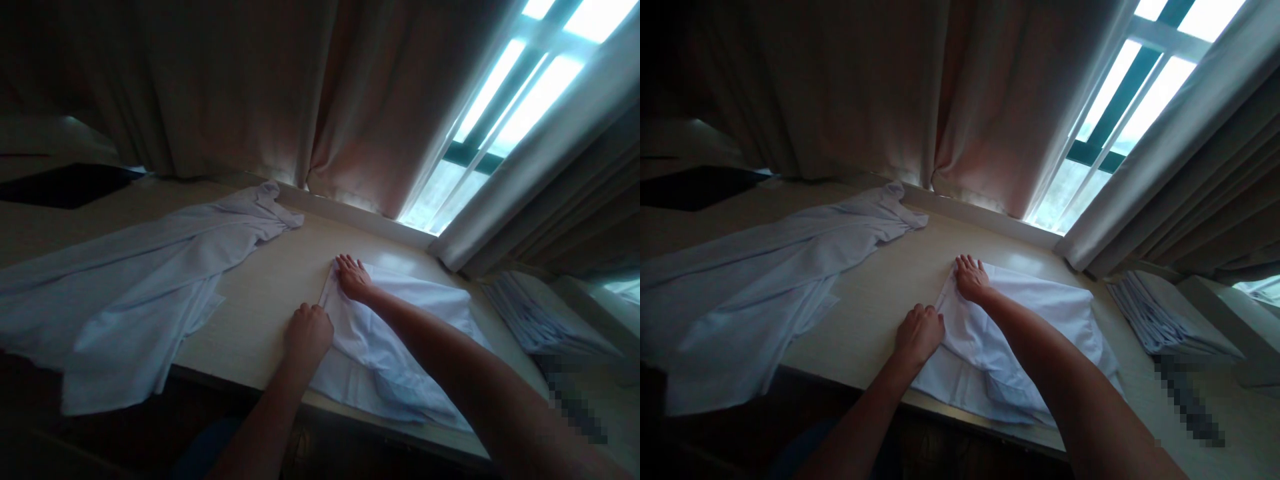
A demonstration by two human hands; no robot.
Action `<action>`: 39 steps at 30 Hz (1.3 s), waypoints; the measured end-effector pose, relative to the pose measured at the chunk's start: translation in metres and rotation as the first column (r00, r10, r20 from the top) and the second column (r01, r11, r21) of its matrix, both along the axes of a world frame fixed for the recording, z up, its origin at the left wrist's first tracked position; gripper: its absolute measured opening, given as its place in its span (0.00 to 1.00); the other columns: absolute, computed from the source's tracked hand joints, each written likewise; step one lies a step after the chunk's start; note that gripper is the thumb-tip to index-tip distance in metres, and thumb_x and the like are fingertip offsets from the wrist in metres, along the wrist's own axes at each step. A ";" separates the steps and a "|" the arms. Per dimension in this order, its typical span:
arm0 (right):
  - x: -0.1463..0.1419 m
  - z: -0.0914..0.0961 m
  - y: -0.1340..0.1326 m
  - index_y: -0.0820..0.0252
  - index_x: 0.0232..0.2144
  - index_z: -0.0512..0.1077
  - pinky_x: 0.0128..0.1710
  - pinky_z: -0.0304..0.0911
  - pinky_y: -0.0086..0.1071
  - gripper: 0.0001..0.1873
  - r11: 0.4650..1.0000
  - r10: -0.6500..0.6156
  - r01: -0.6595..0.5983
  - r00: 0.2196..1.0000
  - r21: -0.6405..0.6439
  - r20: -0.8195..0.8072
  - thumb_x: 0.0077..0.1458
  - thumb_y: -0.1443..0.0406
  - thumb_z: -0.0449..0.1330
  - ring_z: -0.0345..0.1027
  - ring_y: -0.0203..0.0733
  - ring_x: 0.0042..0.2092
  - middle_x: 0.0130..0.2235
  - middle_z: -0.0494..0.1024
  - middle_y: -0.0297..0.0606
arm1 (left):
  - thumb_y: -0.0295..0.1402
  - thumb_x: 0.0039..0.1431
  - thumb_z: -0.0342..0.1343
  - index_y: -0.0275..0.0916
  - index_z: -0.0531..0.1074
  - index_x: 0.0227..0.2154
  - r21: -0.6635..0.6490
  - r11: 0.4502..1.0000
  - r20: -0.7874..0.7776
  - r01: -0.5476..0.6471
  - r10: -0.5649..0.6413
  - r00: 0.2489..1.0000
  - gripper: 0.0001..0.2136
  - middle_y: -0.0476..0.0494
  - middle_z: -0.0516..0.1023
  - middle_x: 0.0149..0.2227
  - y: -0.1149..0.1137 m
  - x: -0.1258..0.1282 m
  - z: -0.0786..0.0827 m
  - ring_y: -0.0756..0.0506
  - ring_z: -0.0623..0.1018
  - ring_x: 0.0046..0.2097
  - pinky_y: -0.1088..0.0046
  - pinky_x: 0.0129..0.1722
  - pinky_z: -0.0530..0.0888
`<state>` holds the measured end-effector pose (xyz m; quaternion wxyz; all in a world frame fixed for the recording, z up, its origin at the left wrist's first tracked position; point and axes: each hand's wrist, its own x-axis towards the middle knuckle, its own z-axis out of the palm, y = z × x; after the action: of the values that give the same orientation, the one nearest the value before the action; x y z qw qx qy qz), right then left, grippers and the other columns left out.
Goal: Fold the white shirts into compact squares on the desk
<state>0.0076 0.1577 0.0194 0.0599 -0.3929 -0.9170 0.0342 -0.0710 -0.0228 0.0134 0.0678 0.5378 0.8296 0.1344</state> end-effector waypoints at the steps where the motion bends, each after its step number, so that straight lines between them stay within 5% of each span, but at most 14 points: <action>1: 0.001 -0.004 -0.002 0.62 0.66 0.48 0.65 0.33 0.46 0.29 0.999 0.002 -0.001 1.000 -0.038 0.012 0.67 0.57 0.38 0.35 0.46 0.69 0.68 0.48 0.41 | 0.34 0.62 0.43 0.33 0.71 0.40 0.000 1.000 -0.009 -0.016 0.016 1.000 0.14 0.33 0.74 0.41 -0.001 0.000 0.000 0.42 0.76 0.43 0.69 0.39 0.70; 8: -0.001 -0.029 -0.011 0.58 0.68 0.43 0.65 0.31 0.48 0.34 0.991 -0.086 0.080 0.995 -0.110 -0.052 0.66 0.48 0.32 0.32 0.46 0.69 0.69 0.43 0.39 | 0.23 0.60 0.39 0.32 0.67 0.42 -0.014 1.000 -0.035 0.000 -0.001 0.999 0.13 0.35 0.74 0.37 -0.006 -0.005 0.007 0.44 0.77 0.39 0.71 0.35 0.70; 13: 0.002 -0.032 -0.015 0.57 0.67 0.45 0.65 0.29 0.47 0.33 0.992 -0.097 0.091 0.992 -0.085 -0.074 0.66 0.49 0.33 0.33 0.45 0.69 0.69 0.45 0.40 | 0.26 0.62 0.41 0.35 0.69 0.43 0.217 0.967 -0.099 0.133 -0.113 0.989 0.13 0.35 0.73 0.45 -0.005 0.006 0.009 0.42 0.73 0.49 0.65 0.47 0.69; 17: 0.000 -0.023 -0.010 0.58 0.67 0.45 0.65 0.31 0.49 0.34 0.988 -0.078 0.072 0.996 -0.133 -0.046 0.66 0.48 0.34 0.32 0.47 0.69 0.69 0.43 0.40 | 0.43 0.62 0.47 0.37 0.62 0.57 0.266 0.892 -0.136 0.365 -0.340 0.930 0.23 0.35 0.63 0.62 -0.010 0.015 -0.012 0.38 0.59 0.64 0.55 0.62 0.57; 22: 0.013 0.004 -0.026 0.57 0.68 0.41 0.65 0.28 0.52 0.35 0.995 -0.036 0.029 0.997 -0.091 -0.071 0.65 0.47 0.36 0.27 0.47 0.69 0.69 0.40 0.38 | 0.50 0.62 0.43 0.46 0.54 0.64 0.144 0.900 -0.162 0.412 -0.389 0.907 0.29 0.40 0.51 0.68 -0.022 0.013 -0.040 0.37 0.48 0.68 0.48 0.64 0.48; 25: 0.055 0.016 -0.066 0.55 0.68 0.41 0.65 0.29 0.52 0.34 0.999 0.053 -0.052 0.992 0.012 -0.114 0.66 0.48 0.38 0.26 0.46 0.69 0.70 0.39 0.37 | 0.51 0.63 0.39 0.47 0.52 0.65 0.128 0.893 -0.187 0.431 -0.405 0.895 0.29 0.41 0.50 0.68 -0.025 0.012 -0.044 0.38 0.46 0.69 0.49 0.64 0.45; 30: 0.174 0.009 -0.157 0.52 0.67 0.47 0.65 0.36 0.55 0.32 0.997 0.026 -0.019 0.993 0.069 -0.111 0.65 0.52 0.47 0.32 0.49 0.69 0.69 0.44 0.39 | 0.52 0.62 0.37 0.47 0.50 0.66 0.087 0.903 -0.209 0.421 -0.396 0.894 0.31 0.43 0.47 0.69 -0.019 0.013 -0.048 0.38 0.44 0.69 0.50 0.65 0.42; 35: 0.303 -0.016 -0.200 0.59 0.63 0.56 0.62 0.48 0.53 0.28 0.947 -0.251 0.296 0.924 0.125 -0.288 0.63 0.59 0.51 0.47 0.51 0.66 0.65 0.57 0.49 | 0.52 0.62 0.37 0.47 0.47 0.66 0.011 0.901 -0.230 0.433 -0.419 0.878 0.32 0.44 0.45 0.69 -0.011 0.011 -0.053 0.38 0.43 0.69 0.50 0.64 0.43; 39: 0.383 -0.015 -0.185 0.66 0.55 0.66 0.57 0.58 0.44 0.22 0.797 -0.494 0.601 0.701 0.053 -0.514 0.59 0.65 0.53 0.64 0.49 0.56 0.53 0.71 0.51 | 0.51 0.62 0.37 0.45 0.50 0.66 -0.045 0.919 -0.293 0.392 -0.387 0.874 0.31 0.40 0.47 0.69 -0.008 0.013 -0.048 0.35 0.45 0.69 0.44 0.62 0.46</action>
<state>0.3907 -0.0275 0.0048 0.3328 -0.6190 -0.7113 0.0096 -0.0580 -0.0306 -0.0344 -0.0359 0.7080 0.7040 0.0423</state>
